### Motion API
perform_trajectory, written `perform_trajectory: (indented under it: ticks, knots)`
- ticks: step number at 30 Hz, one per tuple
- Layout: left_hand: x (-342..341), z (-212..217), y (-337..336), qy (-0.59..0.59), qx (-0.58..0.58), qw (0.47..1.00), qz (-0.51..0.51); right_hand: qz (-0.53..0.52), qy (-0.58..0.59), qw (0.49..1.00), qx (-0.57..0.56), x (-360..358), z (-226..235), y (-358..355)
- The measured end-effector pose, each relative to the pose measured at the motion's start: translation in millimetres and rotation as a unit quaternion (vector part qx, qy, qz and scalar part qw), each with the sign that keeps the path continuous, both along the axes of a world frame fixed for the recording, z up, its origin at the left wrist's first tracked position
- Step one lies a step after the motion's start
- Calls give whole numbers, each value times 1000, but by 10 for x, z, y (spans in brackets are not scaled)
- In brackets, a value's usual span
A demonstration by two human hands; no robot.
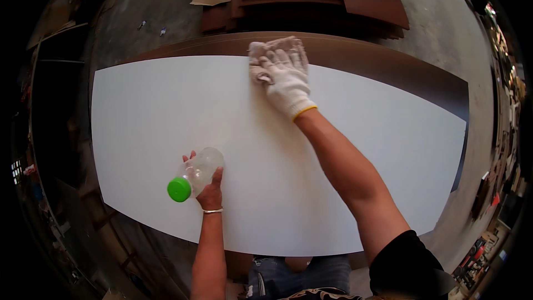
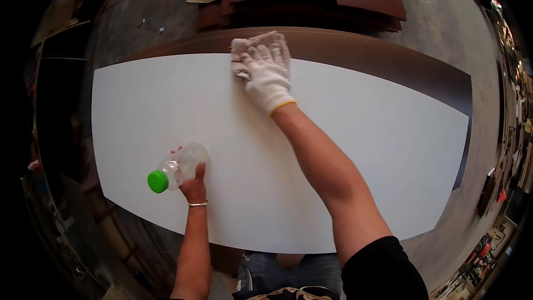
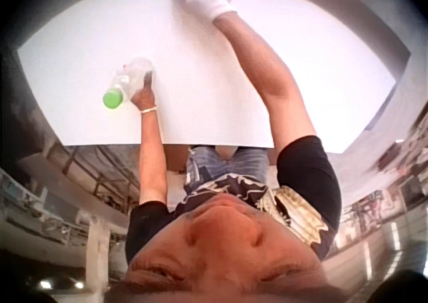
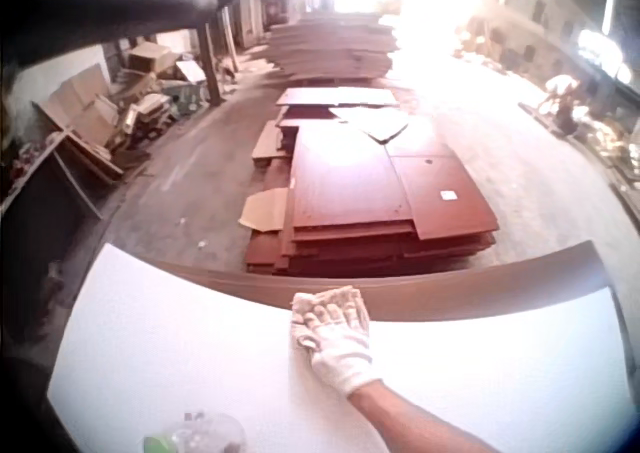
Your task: The person wipes large flat panels with a cloth, occasionally spraying liquid from a bottle onto the surface. They flip the panels over to clean both sides and move them between stacks in a workshop.
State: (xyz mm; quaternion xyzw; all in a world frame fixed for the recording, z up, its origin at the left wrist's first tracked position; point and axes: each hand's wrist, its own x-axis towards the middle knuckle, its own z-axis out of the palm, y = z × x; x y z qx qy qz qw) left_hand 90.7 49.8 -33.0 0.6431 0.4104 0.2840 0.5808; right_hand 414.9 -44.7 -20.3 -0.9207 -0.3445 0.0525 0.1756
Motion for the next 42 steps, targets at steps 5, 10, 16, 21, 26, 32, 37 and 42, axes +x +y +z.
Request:
perform_trajectory:
  ticks: [5,10,16,21,26,32,37,42]
  knots:
    - [-335,-154,884,9,60,998,-33,85,60,994,-28,-120,39,517]
    - [-346,-308,982,-16,88,995,-43,-118,-99,985,-75,450,-212,-2038]
    - [-391,-347,1018,91,231,965,-87,-204,-37,977,-50,200,-140,-1656]
    - [-249,-325,925,9,141,989,-53,-24,4,1000,17,-272,-114,556]
    - [-314,-341,968,-13,112,992,-47,51,46,997,-35,-254,51,700]
    - [-267,-385,1042,37,213,976,-40,-153,-136,968,-143,434,-201,-2312]
    - [-267,-416,996,25,209,977,-29,-314,-87,945,-12,438,-197,-2812]
    - [-322,-435,969,62,226,971,-54,-153,-71,981,-92,-140,-223,-825]
